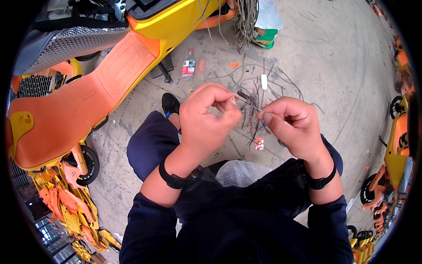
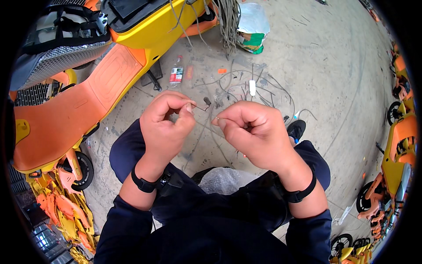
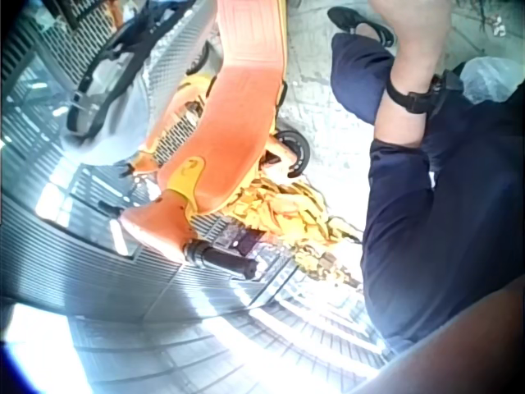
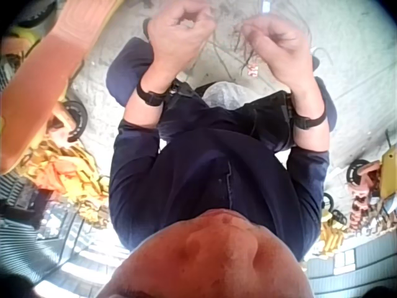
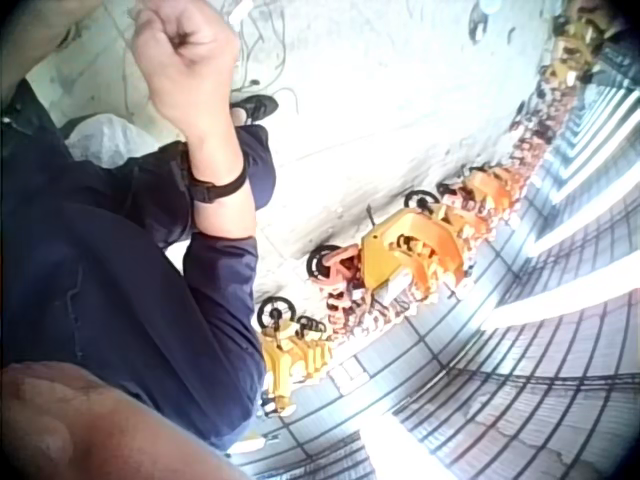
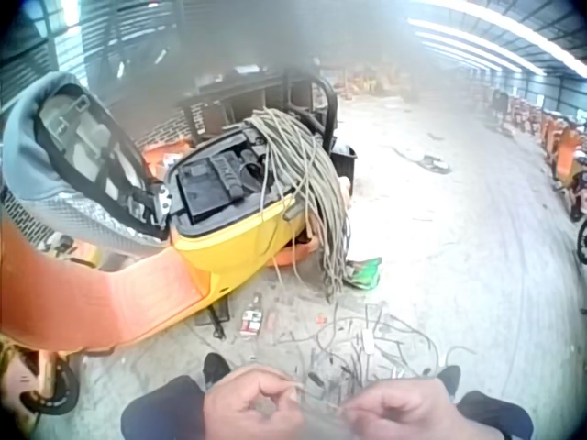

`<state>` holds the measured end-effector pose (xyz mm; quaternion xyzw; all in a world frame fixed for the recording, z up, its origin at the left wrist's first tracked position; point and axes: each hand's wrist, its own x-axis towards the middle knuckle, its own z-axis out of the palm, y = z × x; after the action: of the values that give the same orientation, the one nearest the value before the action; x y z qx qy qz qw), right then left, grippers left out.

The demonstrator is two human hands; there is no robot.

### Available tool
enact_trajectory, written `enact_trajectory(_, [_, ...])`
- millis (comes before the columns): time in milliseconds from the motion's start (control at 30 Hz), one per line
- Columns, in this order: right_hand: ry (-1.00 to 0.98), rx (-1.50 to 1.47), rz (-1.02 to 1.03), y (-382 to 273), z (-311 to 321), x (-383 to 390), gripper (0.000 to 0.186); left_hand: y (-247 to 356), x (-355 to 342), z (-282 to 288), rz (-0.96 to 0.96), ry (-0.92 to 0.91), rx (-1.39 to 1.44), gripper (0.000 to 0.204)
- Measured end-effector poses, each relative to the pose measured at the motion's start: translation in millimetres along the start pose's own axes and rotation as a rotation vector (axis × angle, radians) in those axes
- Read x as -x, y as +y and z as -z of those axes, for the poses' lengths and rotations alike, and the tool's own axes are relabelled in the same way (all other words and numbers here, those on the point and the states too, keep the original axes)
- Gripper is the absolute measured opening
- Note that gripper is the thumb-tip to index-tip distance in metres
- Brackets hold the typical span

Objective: The person prepares and strips wires from a wiring harness, using scissors to remove insulation and then twisting the exposed ends together.

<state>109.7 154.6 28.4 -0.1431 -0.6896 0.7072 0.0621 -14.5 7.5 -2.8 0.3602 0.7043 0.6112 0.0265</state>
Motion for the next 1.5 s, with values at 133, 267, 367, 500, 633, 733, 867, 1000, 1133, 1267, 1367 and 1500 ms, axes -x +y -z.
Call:
enact_trajectory(133, [0.000, 0.004, -0.018, 0, 2, 0, 0.011, -1, 0, 2, 0.043, -0.012, 0.023, 0.011])
enact_trajectory(267, [0.012, -0.012, 0.016, 3, 3, 0, 0.011, 1, 0, 6, 0.132, -0.025, 0.052, 0.007])
enact_trajectory(367, [0.013, -0.016, 0.022, 3, 4, 0, 0.011, 3, -1, 8, 0.176, -0.051, 0.048, 0.005])
enact_trajectory(500, [0.008, -0.032, 0.004, 2, 6, 1, 0.011, 1, -2, 10, 0.176, -0.047, 0.049, 0.005])
enact_trajectory(633, [0.026, -0.050, 0.035, 5, 6, -1, 0.011, -1, -2, 12, 0.188, -0.044, 0.070, 0.005])
enact_trajectory(733, [0.037, -0.052, 0.052, 4, 7, 0, 0.011, -2, -2, 11, 0.178, -0.063, 0.085, 0.005])
enact_trajectory(867, [0.014, -0.073, 0.032, 2, 11, 0, 0.010, 5, -2, 9, 0.257, -0.160, 0.326, 0.007])
enact_trajectory(1000, [-0.083, -0.069, -0.095, -1, 14, -1, 0.008, 1, -2, 17, 0.235, -0.473, 0.431, 0.002])
enact_trajectory(1133, [-0.073, -0.157, -0.099, 0, 17, -2, 0.007, -4, -1, 18, 0.352, -0.501, 0.293, 0.009])
enact_trajectory(1267, [-0.091, -0.232, -0.193, -7, 23, -2, 0.008, 7, 0, 2, 0.300, -0.304, 0.387, 0.014])
enact_trajectory(1367, [-0.107, -0.294, -0.183, -5, 25, -1, 0.008, 5, 3, -2, 0.297, -0.434, 0.421, 0.024])
enact_trajectory(1500, [-0.139, -0.325, -0.110, 4, 31, -2, 0.007, 4, 8, -8, 0.173, -0.479, 0.379, 0.027])
